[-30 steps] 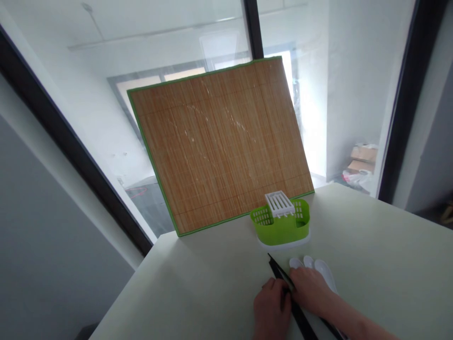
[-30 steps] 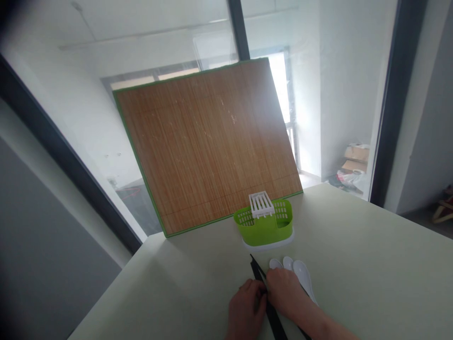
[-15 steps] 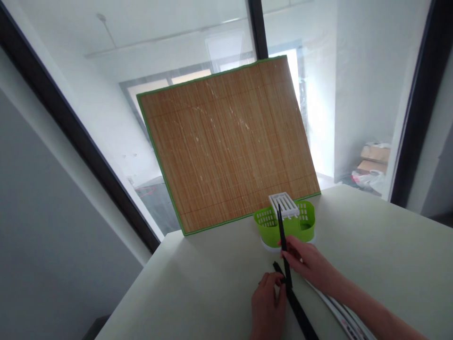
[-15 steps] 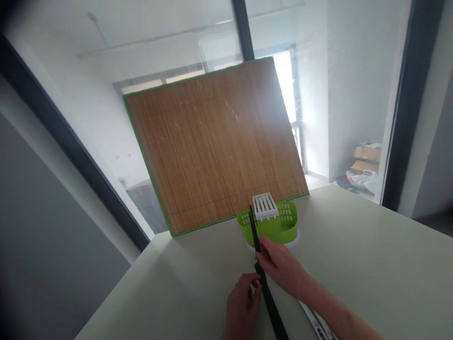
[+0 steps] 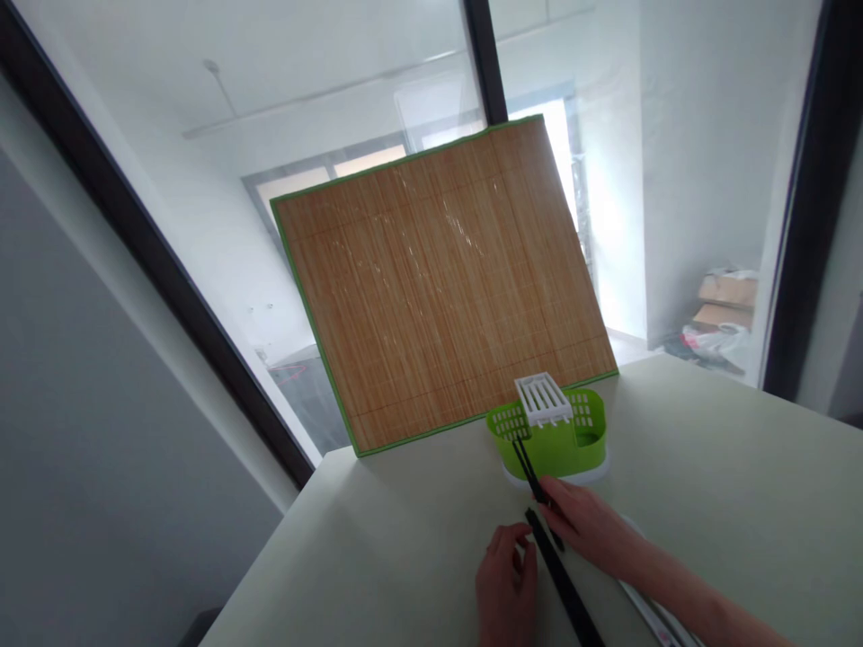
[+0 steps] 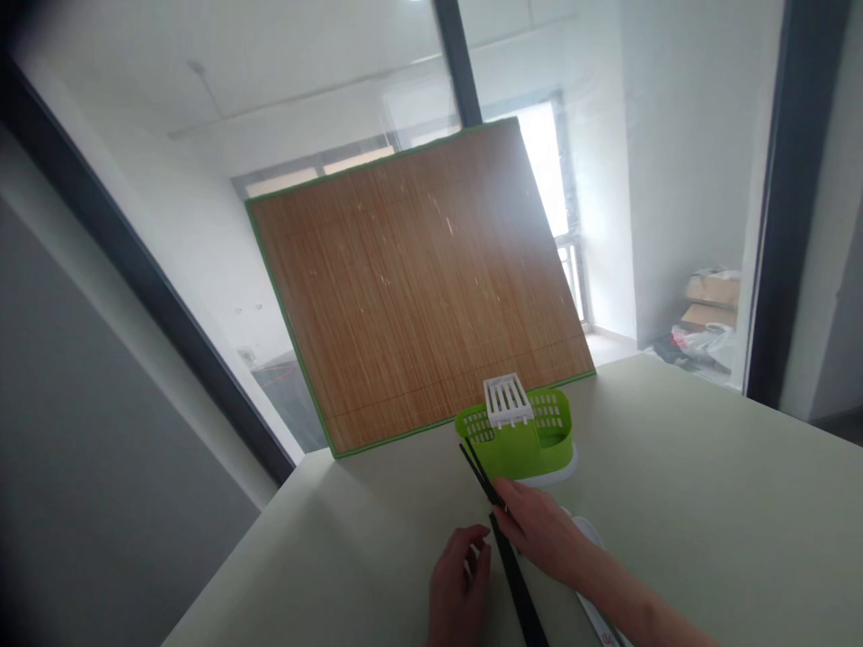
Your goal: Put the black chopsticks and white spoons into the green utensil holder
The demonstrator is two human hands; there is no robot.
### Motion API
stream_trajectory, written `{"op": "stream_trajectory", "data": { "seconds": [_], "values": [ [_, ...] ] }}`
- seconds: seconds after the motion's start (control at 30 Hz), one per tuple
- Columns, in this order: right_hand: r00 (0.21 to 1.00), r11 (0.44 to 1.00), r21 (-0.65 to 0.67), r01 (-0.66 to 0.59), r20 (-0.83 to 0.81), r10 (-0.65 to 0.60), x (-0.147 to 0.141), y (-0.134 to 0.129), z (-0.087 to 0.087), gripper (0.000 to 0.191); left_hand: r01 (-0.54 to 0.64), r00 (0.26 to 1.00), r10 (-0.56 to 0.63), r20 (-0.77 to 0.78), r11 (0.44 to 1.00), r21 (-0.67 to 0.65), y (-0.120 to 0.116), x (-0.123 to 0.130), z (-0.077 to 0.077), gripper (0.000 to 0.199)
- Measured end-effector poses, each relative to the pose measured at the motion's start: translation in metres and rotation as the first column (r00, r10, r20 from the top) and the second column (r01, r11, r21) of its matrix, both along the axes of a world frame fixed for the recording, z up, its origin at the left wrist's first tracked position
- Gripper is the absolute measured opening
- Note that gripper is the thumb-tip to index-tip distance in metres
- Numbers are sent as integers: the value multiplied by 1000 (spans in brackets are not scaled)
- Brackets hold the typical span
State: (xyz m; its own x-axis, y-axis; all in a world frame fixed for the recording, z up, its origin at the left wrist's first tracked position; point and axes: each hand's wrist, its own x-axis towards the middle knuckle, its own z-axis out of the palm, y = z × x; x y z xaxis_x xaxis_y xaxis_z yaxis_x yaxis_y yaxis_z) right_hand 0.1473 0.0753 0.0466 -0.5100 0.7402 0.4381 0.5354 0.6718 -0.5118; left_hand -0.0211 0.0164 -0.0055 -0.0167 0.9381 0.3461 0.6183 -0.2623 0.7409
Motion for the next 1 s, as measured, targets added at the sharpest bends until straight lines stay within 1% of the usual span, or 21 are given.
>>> {"op": "stream_trajectory", "data": {
  "seconds": [0.1, 0.17, 0.23, 0.37, 0.43, 0.53, 0.6, 0.7, 0.83, 0.9, 0.93, 1.0],
  "values": [
    [1000, 1000, -9, 6, -22, -7, 2, 1, -4, 10, -6, 992, 8, 127, 1000, -15, 1, 3, 6, 24],
    [999, 1000, -15, -1, -47, 0, 3, 3, -5, 11, -15, 979, 16, 202, 1000, -9, 3, 6, 16, 26],
    [997, 1000, -16, -15, -73, 13, 5, 3, -6, 12, 1, 966, -3, 259, 1000, 11, 7, 10, 32, 29],
    [988, 997, -29, -68, -141, 64, 6, 2, -8, 17, 76, 938, -96, 333, 994, 73, 21, 20, 68, 39],
    [980, 996, -38, -83, -185, 74, 5, 0, -9, 17, 119, 932, -136, 336, 990, 71, 30, 23, 82, 32],
    [966, 994, -47, -95, -246, 81, 6, -2, -12, 18, 196, 932, -200, 302, 980, 46, 40, 24, 95, 22],
    [963, 995, -56, -86, -262, 69, 7, -1, -15, 17, 225, 937, -233, 262, 973, 58, 44, 22, 99, 19],
    [960, 994, -67, -85, -273, 63, 8, -1, -17, 16, 235, 954, -247, 170, 968, 87, 44, 22, 103, 16],
    [961, 994, -53, -92, -266, 75, 9, -3, -14, 17, 267, 958, -273, 86, 961, 73, 42, 22, 111, 16],
    [972, 997, -34, -71, -228, 61, 11, -4, -12, 15, 248, 961, -257, 106, 964, 98, 43, 18, 123, 16],
    [976, 998, -22, -58, -212, 52, 13, -4, -11, 15, 212, 965, -228, 131, 969, 129, 45, 14, 133, 17],
    [978, 1000, 10, -23, -207, 25, 17, -2, -10, 15, 95, 968, -142, 207, 971, 220, 52, 2, 158, 21]
  ]
}}
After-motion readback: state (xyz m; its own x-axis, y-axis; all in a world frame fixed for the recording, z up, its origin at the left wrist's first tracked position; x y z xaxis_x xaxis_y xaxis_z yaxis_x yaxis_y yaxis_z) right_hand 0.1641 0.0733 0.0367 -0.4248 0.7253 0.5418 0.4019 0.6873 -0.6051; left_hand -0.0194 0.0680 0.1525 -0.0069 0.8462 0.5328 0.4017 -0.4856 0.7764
